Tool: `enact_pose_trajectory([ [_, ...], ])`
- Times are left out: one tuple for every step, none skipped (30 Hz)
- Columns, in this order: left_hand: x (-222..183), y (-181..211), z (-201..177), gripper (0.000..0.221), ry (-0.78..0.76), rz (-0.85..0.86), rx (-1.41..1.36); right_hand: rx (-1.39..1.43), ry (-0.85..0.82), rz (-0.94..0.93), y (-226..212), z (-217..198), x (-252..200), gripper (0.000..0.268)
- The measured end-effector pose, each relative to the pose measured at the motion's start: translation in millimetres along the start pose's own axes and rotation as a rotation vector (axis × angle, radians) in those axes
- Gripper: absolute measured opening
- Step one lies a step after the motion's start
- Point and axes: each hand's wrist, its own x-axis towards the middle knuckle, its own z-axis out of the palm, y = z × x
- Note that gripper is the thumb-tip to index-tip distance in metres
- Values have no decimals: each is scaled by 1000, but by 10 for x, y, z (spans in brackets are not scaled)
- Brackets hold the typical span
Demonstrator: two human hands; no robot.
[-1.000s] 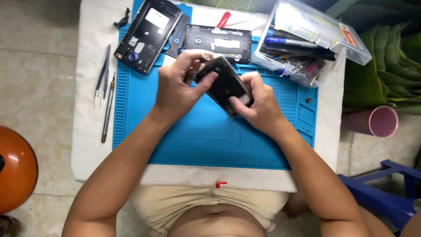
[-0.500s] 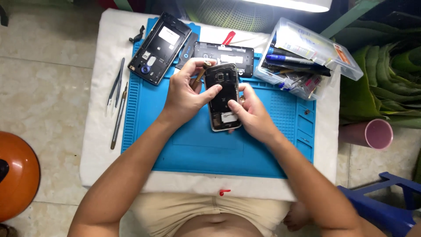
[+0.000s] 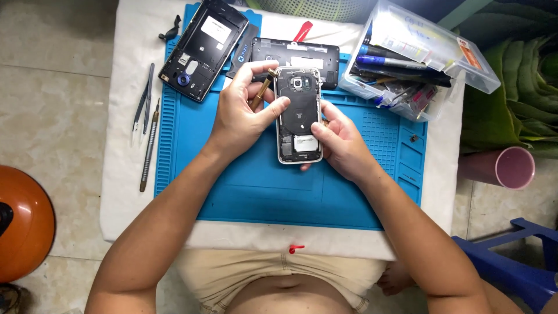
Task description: Removing internal screws from a mobile phone using a precision screwdriver
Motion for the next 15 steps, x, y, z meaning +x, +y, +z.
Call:
enact_pose_trajectory([
  [-12,12,4,54,-1,-1,0,1,2,0,-2,9,-11,49],
  [-14,28,2,54,-6,0,-1,-40,1,-17,-7,18,-11,52],
  [-16,44,-3,53,-11,0,-1,-80,0,-33,-11,29,-11,56],
  [-21,59,-7,53,-11,0,0,-80,0,-34,-12,34,-18,56],
  [-27,74,-13,54,-11,2,4,-85,4,-34,-13,39,-23,59],
  [-25,90,-21,54,-13,4,8,-91,9,-36,-15,44,-23,61],
  [-18,76,-16,54,-13,6,9,-92,8,-37,-33,54,-23,61],
  [-18,59,-10,51,5,46,23,-102,2,-39,-48,63,-26,60],
  [-17,42,-4,48,22,87,37,-113,-3,-40,-63,72,-28,59],
  [-37,124,-1,48,22,87,37,-113,-3,-40,-70,53,-33,59],
  [-56,206,4,38,65,121,129,-178,-12,6,-77,32,-37,61],
  [-70,290,12,29,108,154,221,-243,-21,52,-88,8,-42,64],
  [-66,307,-5,29,107,154,221,-242,-20,51,-84,12,-53,64],
  [-62,325,-25,28,130,152,225,-249,-43,76,-77,17,-62,57],
  [-59,342,-47,28,153,149,229,-255,-67,100,-71,24,-70,49],
])
